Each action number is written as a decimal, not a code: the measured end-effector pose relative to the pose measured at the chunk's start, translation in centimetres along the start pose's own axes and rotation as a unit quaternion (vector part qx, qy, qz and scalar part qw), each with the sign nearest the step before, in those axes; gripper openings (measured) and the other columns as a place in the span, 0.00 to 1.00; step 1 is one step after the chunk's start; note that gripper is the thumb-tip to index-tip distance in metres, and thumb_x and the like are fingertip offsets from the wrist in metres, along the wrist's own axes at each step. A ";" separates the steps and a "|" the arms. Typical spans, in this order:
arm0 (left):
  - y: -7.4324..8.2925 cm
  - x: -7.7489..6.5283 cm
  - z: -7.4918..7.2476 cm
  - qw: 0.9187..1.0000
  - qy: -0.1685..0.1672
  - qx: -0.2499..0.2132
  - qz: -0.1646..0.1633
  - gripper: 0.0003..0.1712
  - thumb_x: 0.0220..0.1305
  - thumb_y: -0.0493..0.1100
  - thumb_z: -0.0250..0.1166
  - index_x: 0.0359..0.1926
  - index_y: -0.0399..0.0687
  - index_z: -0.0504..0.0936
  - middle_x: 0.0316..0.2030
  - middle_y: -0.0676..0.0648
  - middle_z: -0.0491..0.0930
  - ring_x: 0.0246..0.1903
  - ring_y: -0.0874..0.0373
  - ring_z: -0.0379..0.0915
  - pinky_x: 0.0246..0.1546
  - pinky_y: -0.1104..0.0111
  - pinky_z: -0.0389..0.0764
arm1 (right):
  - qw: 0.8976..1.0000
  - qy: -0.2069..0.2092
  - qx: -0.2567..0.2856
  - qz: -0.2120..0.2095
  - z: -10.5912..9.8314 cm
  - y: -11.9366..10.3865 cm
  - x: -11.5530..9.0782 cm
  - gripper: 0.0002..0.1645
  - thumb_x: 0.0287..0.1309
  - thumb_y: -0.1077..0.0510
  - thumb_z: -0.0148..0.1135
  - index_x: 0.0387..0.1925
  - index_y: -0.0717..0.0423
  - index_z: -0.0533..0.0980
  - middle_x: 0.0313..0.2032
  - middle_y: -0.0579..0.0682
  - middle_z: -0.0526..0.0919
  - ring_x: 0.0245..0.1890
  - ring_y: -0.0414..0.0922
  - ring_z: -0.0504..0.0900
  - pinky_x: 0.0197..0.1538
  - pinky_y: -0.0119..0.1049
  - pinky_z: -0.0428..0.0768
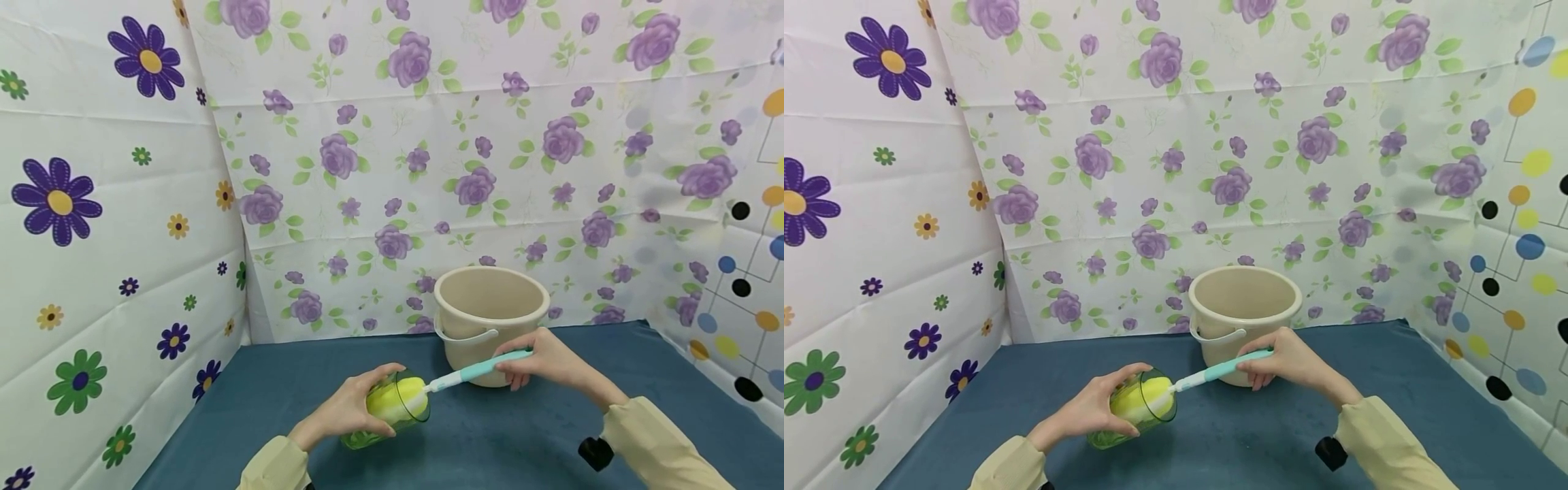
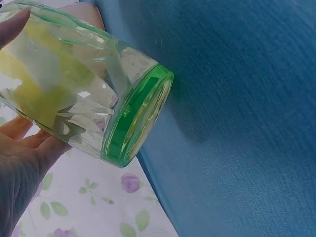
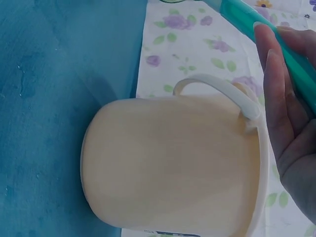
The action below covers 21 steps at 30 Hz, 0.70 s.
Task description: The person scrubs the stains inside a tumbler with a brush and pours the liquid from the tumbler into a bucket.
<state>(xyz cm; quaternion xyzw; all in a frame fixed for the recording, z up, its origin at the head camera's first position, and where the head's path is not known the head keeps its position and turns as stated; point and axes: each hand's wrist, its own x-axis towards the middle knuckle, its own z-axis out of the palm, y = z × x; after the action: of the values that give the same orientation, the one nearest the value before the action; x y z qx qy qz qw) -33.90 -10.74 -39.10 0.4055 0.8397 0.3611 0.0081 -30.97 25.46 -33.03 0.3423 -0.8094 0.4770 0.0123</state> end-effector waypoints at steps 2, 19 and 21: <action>0.0 0.0 0.0 1.000 -0.001 -0.002 0.001 0.51 0.39 0.53 0.75 0.64 0.73 0.58 0.49 0.55 0.70 0.42 0.59 0.69 0.33 0.64 0.72 | 1.000 0.002 -0.002 0.001 -0.1 0.0 0.0 0.11 0.54 0.60 0.63 0.38 0.62 0.80 0.22 0.55 0.81 0.19 0.51 0.80 0.22 0.46 0.76; 0.1 0.0 -0.1 1.000 0.000 0.006 -0.005 0.51 0.38 0.54 0.75 0.64 0.74 0.57 0.48 0.56 0.70 0.43 0.60 0.68 0.36 0.63 0.72 | 1.000 -0.026 -0.006 0.007 -1.0 -0.6 -0.5 0.10 0.56 0.61 0.61 0.38 0.64 0.79 0.21 0.58 0.80 0.19 0.51 0.80 0.22 0.46 0.76; 0.1 0.0 -0.1 1.000 0.000 0.007 -0.005 0.51 0.38 0.54 0.75 0.64 0.74 0.57 0.48 0.56 0.70 0.43 0.60 0.67 0.37 0.63 0.72 | 1.000 -0.028 -0.006 0.009 -1.2 -0.5 -0.6 0.10 0.56 0.61 0.61 0.38 0.63 0.80 0.21 0.58 0.80 0.19 0.51 0.80 0.22 0.46 0.76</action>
<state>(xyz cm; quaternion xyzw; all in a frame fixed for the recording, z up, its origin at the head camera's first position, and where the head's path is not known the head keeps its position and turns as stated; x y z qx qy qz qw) -33.88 -10.75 -39.00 0.4015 0.8440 0.3555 0.0070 -30.57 26.58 -32.15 0.3482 -0.8151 0.4629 -0.0122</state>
